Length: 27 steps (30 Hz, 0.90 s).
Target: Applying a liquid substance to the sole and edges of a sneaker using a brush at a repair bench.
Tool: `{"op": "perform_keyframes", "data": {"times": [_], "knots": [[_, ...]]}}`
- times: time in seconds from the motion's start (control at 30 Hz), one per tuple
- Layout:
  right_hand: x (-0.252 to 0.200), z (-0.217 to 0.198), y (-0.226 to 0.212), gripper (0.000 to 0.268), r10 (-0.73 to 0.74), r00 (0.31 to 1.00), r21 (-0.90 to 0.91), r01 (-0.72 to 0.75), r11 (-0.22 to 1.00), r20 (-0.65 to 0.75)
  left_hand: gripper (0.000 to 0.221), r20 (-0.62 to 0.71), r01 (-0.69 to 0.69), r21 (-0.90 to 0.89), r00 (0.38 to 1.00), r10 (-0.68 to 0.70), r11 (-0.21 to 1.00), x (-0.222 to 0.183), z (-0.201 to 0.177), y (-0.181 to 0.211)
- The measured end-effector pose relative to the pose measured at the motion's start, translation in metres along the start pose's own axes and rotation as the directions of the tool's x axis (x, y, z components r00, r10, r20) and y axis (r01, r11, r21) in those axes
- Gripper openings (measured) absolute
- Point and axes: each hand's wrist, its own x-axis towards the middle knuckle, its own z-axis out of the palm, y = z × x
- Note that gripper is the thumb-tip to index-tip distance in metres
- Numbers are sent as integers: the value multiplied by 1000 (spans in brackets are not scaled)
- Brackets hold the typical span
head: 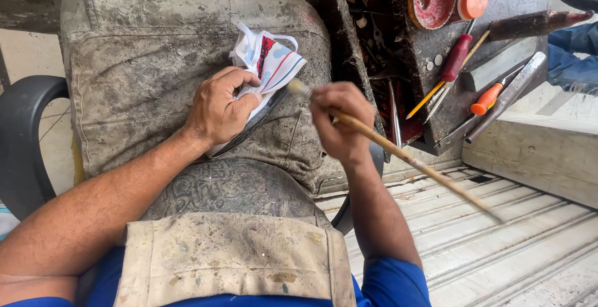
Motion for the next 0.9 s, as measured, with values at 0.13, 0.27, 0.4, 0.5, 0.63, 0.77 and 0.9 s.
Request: {"op": "perform_keyframes", "data": {"times": [0.13, 0.27, 0.4, 0.5, 0.63, 0.77, 0.9], "knots": [[-11, 6, 6, 15, -13, 1000, -24, 13, 1000, 1, 23, 13, 48, -18, 999, -48, 999, 3, -1, 0], [-18, 33, -29, 16, 35, 999, 186, -38, 982, 23, 23, -2, 80, -22, 997, -80, 997, -1, -1, 1], [-14, 15, -5, 16, -22, 1000, -30, 22, 999, 3, 24, 5, 59, -40, 998, -59, 997, -1, -3, 2], [-25, 18, 6, 15, -55, 998, -37, 56, 998, 16, 25, 29, 117, -21, 993, -116, 993, 0, -5, 1], [-9, 9, 6, 17, -117, 990, -147, 104, 984, -84, 28, 54, 126, -33, 991, -124, 992, 3, -6, 0], [-11, 15, 3, 15, -106, 982, -163, 80, 983, -157, 31, 88, 161, -39, 984, -157, 986, 3, -8, 2], [-10, 15, 11, 12, -94, 973, -158, 61, 986, -212, 31, 94, 143, -65, 986, -137, 988, 4, -8, -1]]}}
